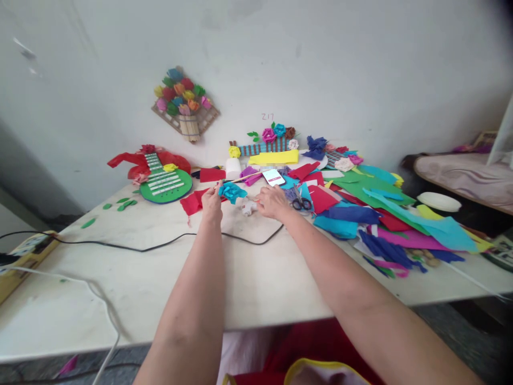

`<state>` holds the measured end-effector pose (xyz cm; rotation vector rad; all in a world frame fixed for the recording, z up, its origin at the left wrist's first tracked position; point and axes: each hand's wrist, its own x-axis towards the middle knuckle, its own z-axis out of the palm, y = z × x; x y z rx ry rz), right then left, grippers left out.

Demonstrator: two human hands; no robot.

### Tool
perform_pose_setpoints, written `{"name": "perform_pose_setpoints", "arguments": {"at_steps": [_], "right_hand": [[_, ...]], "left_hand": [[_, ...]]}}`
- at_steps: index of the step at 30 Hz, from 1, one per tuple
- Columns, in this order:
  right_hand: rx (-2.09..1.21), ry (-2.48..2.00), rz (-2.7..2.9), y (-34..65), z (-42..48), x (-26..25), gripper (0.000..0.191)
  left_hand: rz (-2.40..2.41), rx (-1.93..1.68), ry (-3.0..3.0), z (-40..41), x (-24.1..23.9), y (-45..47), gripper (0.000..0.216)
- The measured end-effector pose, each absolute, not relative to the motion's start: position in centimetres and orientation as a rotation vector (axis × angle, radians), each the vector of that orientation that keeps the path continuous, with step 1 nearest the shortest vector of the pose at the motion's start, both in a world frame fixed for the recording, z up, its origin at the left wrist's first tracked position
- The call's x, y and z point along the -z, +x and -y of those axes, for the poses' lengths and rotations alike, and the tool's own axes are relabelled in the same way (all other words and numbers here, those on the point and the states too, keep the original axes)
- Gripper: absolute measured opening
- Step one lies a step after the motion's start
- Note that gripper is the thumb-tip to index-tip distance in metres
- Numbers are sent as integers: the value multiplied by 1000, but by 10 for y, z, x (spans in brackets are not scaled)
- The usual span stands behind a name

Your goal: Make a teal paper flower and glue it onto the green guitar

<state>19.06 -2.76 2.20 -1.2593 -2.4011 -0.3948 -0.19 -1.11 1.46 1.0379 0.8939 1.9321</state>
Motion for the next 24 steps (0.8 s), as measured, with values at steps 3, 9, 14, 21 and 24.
{"name": "perform_pose_setpoints", "arguments": {"at_steps": [3,9,14,21,24], "right_hand": [[486,-1143,2247,189,33,-33,29],[511,-1090,2101,187,31,-39,32],[341,-1181,2238,191,22,-35,32],[73,-1200,2258,193,19,-34,32],[10,-1115,2283,192,18,-34,33]], "left_hand": [[-871,-1882,1107,14,-16,0,39],[-838,-1729,1255,20,-19,3,34],[-817,-1617,1303,24,-20,5,30],[-827,-1499,1362,25,-20,5,28],[-824,-1470,1373,23,-17,3,29]]}}
